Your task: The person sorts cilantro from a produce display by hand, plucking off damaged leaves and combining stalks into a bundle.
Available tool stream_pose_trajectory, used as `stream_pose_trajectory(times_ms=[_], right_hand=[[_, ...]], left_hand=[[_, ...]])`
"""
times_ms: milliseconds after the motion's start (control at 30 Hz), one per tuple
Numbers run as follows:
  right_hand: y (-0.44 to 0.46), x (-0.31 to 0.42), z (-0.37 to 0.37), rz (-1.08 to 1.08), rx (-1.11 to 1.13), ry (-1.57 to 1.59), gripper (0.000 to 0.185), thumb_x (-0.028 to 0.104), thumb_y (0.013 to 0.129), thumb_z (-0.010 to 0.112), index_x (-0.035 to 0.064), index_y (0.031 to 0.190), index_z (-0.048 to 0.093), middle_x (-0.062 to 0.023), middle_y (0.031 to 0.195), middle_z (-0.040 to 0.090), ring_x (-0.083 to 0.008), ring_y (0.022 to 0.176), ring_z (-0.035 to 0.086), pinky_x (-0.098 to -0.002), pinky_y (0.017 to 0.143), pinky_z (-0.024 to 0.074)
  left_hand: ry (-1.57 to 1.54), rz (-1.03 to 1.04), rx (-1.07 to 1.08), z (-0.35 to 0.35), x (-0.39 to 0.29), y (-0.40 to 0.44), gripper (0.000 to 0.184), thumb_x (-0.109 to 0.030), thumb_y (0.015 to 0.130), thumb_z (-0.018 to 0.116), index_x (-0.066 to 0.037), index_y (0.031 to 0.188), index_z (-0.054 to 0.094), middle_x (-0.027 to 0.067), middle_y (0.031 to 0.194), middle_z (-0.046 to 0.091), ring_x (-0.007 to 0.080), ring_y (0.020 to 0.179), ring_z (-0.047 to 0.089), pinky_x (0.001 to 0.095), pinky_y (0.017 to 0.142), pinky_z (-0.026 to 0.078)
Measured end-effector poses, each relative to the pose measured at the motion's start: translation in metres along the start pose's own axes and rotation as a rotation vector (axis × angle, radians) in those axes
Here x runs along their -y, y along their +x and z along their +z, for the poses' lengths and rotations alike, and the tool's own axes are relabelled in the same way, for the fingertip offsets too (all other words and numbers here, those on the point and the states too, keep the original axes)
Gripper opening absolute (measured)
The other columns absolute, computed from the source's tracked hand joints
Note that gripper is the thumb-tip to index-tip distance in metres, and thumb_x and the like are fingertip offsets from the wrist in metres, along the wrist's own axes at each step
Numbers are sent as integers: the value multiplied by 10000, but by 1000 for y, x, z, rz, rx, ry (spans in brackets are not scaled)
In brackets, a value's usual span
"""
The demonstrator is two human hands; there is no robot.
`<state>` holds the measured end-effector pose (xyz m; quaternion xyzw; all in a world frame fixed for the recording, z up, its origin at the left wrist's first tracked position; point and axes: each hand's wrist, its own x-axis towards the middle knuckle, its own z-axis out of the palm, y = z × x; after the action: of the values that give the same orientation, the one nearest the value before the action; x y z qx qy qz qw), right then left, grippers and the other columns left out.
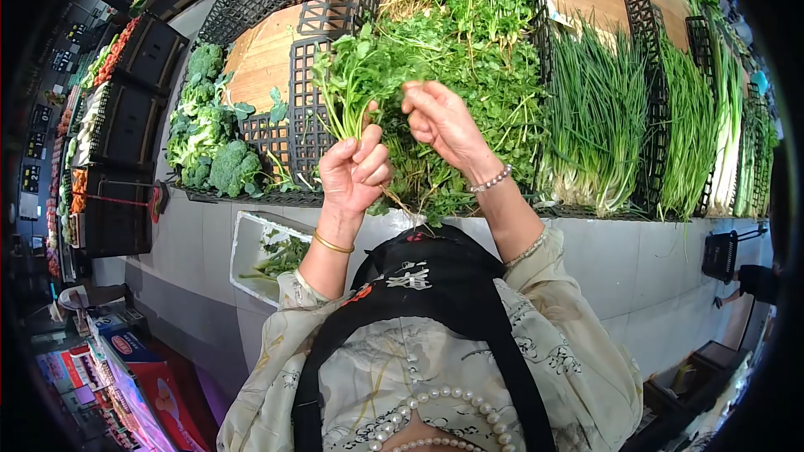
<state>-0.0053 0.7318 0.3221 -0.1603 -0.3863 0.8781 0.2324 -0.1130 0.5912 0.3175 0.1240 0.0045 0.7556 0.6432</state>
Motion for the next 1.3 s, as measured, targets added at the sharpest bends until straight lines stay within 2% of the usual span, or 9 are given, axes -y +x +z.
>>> stream_pose_trajectory(times_ms=[300,533,733,933,967,1000,1133,1233,1300], right_hand=[[1,-14,-2,107,-211,-447,260,266,949,561,32,1000,459,49,702,404,3,476,320,-159,381,245],[2,-19,-20,230,62,193,107,138,956,545,33,969,547,14,716,498,4,436,333,-140,356,256],[1,28,-49,-332,-419,-135,96,116,929,550,21,912,543,-19,696,543,-23,438,359,-154,348,278],[-10,9,-22,-580,-50,-1096,87,122,908,571,54,956,599,-46,843,632,-131,681,573,-294,602,483],[-15,7,-19,-535,44,-1251,111,136,902,579,50,971,598,-52,873,625,-157,718,585,-308,629,489],[-22,11,-12,-484,142,-1403,138,149,895,587,46,986,596,-58,904,619,-183,755,597,-321,656,495],[-9,48,-28,-435,190,-1213,183,201,886,604,32,941,647,-83,918,609,-188,807,604,-311,724,501],[43,91,-66,-162,-338,-1509,214,156,890,482,-7,838,610,-120,764,618,-193,698,599,-338,648,495],[92,89,-109,-253,-435,-1724,210,168,853,497,-22,848,586,-209,806,636,-311,678,618,-452,648,491]], left_hand=[[-91,-80,69,-8,4,7,439,-116,895,536,12,1300,422,13,642,401,85,444,338,227,383,250],[-73,-73,100,-5,10,14,469,-93,886,546,8,1319,397,6,633,392,80,438,327,219,383,247],[100,244,-176,-9,-20,13,405,-52,919,503,17,1311,430,-9,670,394,66,497,329,204,426,266],[280,59,-527,-27,24,28,139,-159,941,560,-46,1022,558,24,809,585,115,633,497,219,502,389],[288,17,-465,-29,26,29,143,-179,944,563,-54,1013,568,54,887,622,132,697,535,231,559,421],[292,114,-728,-19,36,36,113,-160,940,566,-66,1001,581,53,894,619,129,700,528,243,585,422],[319,32,-492,-47,16,32,58,-76,918,576,-77,976,581,41,898,606,159,788,561,301,671,458],[373,103,-451,-41,16,31,105,-53,904,587,-72,1006,576,52,900,614,192,854,578,337,742,492],[430,140,-488,-26,20,33,128,-35,898,587,-77,1019,578,55,905,620,201,871,581,359,771,505]])
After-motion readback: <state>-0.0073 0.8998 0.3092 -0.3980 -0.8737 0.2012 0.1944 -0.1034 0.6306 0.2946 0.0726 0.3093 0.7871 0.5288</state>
